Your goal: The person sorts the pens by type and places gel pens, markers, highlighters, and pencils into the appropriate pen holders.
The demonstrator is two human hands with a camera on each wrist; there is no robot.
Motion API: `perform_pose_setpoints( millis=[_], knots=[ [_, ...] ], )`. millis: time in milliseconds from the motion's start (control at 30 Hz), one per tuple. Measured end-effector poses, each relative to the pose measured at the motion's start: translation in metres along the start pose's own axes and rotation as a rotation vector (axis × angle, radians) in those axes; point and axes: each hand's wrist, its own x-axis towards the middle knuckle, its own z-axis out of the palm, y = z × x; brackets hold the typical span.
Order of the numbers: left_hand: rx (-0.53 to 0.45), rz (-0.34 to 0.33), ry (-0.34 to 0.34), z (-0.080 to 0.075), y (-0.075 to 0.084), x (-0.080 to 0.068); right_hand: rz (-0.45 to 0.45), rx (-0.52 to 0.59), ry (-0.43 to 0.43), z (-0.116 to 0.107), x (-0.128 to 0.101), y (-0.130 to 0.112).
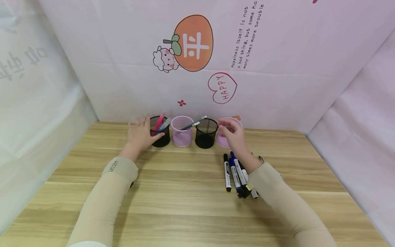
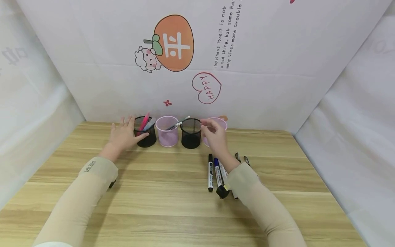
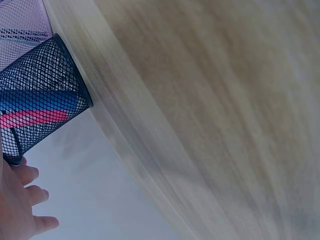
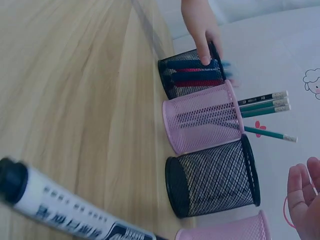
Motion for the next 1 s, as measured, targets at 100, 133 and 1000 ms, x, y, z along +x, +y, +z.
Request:
perform_pose_setpoints(
  millis=[100,133,1000],
  knots=[
    [0.006,-0.001,-0.007,-0.001,0.001,0.000,0.026,-0.047,-0.023,-0.006,-0.004,0.001],
    [0.009,-0.001,-0.010,-0.001,0.001,0.000,0.030,-0.066,-0.036,-0.008,-0.006,0.002],
    [0.046,0.014,0.005,-0.001,0.000,0.000,0.278,-0.352,-0.355,-0.052,-0.029,0.021]
  ],
)
